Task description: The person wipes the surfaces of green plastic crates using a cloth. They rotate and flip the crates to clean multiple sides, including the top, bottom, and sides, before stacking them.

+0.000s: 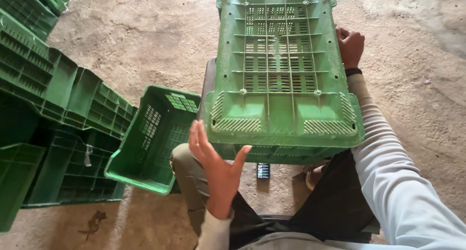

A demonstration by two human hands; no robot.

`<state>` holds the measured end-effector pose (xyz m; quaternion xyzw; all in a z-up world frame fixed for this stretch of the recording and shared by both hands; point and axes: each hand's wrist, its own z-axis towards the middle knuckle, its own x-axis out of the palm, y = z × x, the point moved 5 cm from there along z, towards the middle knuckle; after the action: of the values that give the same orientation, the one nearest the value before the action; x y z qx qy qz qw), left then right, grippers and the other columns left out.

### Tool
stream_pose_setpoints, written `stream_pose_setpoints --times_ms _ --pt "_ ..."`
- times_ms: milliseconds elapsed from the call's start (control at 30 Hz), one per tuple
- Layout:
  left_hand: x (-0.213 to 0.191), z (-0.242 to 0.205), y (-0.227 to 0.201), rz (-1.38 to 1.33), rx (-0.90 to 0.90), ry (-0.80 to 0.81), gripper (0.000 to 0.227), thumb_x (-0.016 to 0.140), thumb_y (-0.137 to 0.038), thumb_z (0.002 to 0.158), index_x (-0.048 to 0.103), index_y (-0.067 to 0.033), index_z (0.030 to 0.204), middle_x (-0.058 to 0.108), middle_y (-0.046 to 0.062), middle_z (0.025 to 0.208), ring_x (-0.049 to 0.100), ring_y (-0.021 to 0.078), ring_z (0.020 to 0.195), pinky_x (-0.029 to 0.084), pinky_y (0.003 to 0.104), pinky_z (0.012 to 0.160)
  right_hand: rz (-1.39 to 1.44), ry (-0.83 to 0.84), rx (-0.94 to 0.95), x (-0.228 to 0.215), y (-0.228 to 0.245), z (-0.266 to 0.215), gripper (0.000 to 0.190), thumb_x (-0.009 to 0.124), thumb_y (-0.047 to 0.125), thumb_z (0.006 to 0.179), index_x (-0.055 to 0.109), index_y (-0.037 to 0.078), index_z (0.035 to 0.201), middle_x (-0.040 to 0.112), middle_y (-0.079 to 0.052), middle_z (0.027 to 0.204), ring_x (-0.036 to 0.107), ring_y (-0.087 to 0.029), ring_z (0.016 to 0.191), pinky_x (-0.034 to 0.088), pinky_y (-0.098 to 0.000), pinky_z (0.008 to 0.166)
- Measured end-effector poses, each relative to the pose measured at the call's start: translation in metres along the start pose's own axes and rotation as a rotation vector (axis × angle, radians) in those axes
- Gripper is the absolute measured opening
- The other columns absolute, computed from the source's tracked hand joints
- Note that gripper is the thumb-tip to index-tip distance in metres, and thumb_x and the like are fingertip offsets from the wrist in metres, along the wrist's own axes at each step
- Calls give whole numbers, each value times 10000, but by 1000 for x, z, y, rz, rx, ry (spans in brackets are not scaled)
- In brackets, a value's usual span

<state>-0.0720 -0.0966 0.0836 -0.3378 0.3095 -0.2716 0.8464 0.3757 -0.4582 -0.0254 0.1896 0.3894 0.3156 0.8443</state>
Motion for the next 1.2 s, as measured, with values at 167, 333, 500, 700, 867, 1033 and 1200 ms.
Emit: stream_pose_setpoints --times_ms 167,333,500,700,867,1033,1200 --pt "10 36 -16 276 471 268 754 860 -412 729 586 -128 1372 541 114 1476 418 361 1431 346 531 1209 221 -116 52 -33 -11 -34 267 679 231 1018 859 39 1059 734 -144 764 603 -207 635 461 -411 617" --pt "20 55 -12 405 693 436 743 848 -268 700 630 -136 1398 614 105 1444 586 309 1347 447 452 1165 706 -316 237 -132 -22 -115 339 572 229 1103 735 -66 1142 768 -128 1074 745 -233 966 614 -346 907" --pt "35 86 -16 395 809 449 756 863 -477 772 625 -78 1369 598 161 1398 628 340 1247 498 483 1065 1515 -179 666 -202 15 -203 600 448 509 1077 704 -23 1186 734 -181 1124 705 -306 987 581 -403 851" --pt "89 151 -43 327 976 372 536 816 -506 856 696 -220 1293 727 35 1212 721 240 986 577 411 888 1716 -423 634 -229 66 -263 438 456 409 1075 650 53 1241 712 -132 1250 701 -284 1164 598 -443 1089" --pt "131 193 -62 372 938 498 385 812 -527 873 749 -243 1127 759 -20 960 706 198 709 518 420 664 1908 -35 252 -202 119 -281 237 559 276 1214 618 47 1190 692 -73 1124 680 -176 1044 577 -345 998" --pt "135 227 -70 296 995 462 359 876 -534 803 790 -266 1026 749 -9 867 709 236 744 495 420 630 980 227 -14 -197 209 -297 148 606 142 1111 585 3 1160 633 -121 1169 614 -244 1137 497 -412 1034" --pt "147 252 -64 260 990 556 463 947 -532 652 810 -226 972 745 16 781 704 268 735 494 445 626 1358 106 564 -149 255 -218 489 709 163 947 563 2 1385 655 -174 1278 643 -296 1122 558 -441 889"
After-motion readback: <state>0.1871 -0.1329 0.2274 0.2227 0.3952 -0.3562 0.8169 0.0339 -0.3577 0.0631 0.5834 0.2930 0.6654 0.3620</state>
